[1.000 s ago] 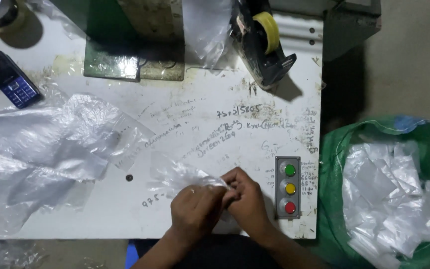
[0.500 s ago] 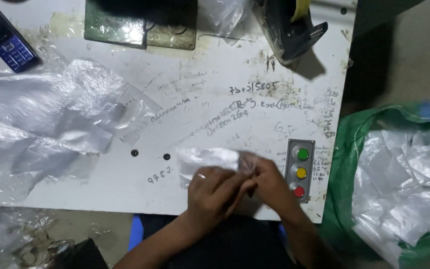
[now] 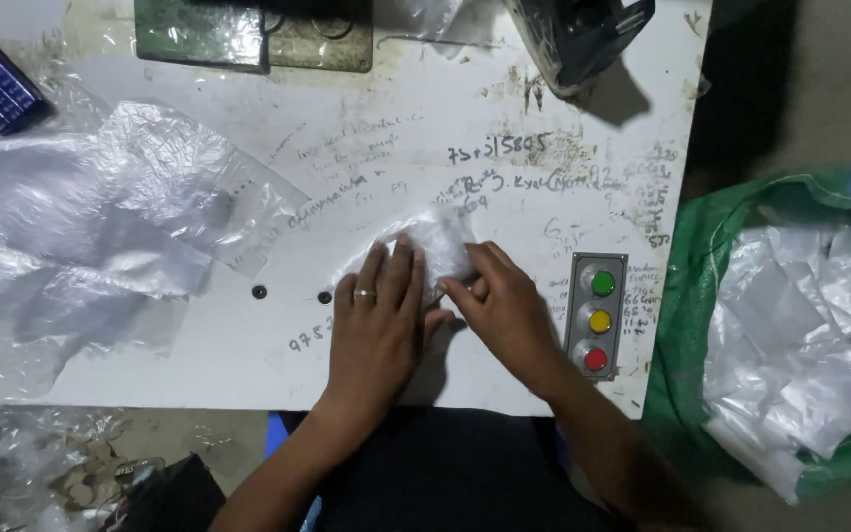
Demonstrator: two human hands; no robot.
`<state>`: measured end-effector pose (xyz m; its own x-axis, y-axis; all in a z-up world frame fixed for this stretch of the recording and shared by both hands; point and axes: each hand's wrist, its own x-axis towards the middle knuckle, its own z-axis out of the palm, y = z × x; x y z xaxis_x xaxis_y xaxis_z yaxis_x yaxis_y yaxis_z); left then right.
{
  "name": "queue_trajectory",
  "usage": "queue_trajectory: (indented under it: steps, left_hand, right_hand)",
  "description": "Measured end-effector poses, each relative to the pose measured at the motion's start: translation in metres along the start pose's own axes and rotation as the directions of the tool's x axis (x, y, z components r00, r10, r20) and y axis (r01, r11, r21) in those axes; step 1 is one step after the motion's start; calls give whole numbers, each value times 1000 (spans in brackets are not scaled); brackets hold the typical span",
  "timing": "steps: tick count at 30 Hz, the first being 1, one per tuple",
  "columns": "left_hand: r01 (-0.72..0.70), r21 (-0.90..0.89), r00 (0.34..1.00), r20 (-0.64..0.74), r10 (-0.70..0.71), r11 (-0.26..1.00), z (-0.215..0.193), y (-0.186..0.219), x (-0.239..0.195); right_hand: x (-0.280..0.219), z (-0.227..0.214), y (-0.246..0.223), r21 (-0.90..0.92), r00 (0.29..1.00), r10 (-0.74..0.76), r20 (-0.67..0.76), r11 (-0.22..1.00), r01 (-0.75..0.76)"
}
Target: Folding small plastic bags and placing them into a larger collection bag at a workstation.
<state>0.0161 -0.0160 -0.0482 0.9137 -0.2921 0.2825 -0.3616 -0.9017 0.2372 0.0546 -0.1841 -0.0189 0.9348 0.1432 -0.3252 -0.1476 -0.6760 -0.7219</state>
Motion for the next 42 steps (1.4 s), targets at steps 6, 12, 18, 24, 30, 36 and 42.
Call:
queue_trajectory:
  steps: [6, 12, 18, 24, 30, 36, 42]
  left_hand:
    - [6, -144, 999, -47, -13, 990, 12, -36, 29]
    - [202, -168, 979, 45, -197, 965, 13, -45, 23]
    - [-51, -255, 997, -71, 34, 966, -7, -26, 8]
    - [14, -280, 990, 136, 26, 960, -4, -31, -24]
    - [166, -215, 985, -20, -174, 963, 0, -42, -10]
    - [-100, -244, 995, -34, 94, 965, 0, -26, -21]
    - [-36, -279, 996, 67, 57, 960, -2, -34, -35]
  right_hand:
    - [1, 8, 1, -327, 772, -601, -209, 787, 524]
    - [-36, 47, 50, -493, 693, -699, 179, 546, 678]
    - [-41, 10, 38, -128, 859, -505, -86, 860, 493]
    - [-25, 11, 67, -298, 860, -500, 101, 810, 505]
    - [-37, 41, 62, -438, 647, -706, 287, 504, 745]
    - [-38, 20, 57, -7, 825, -565, -19, 825, 565]
    - [-28, 18, 52, -216, 866, -468, 179, 840, 498]
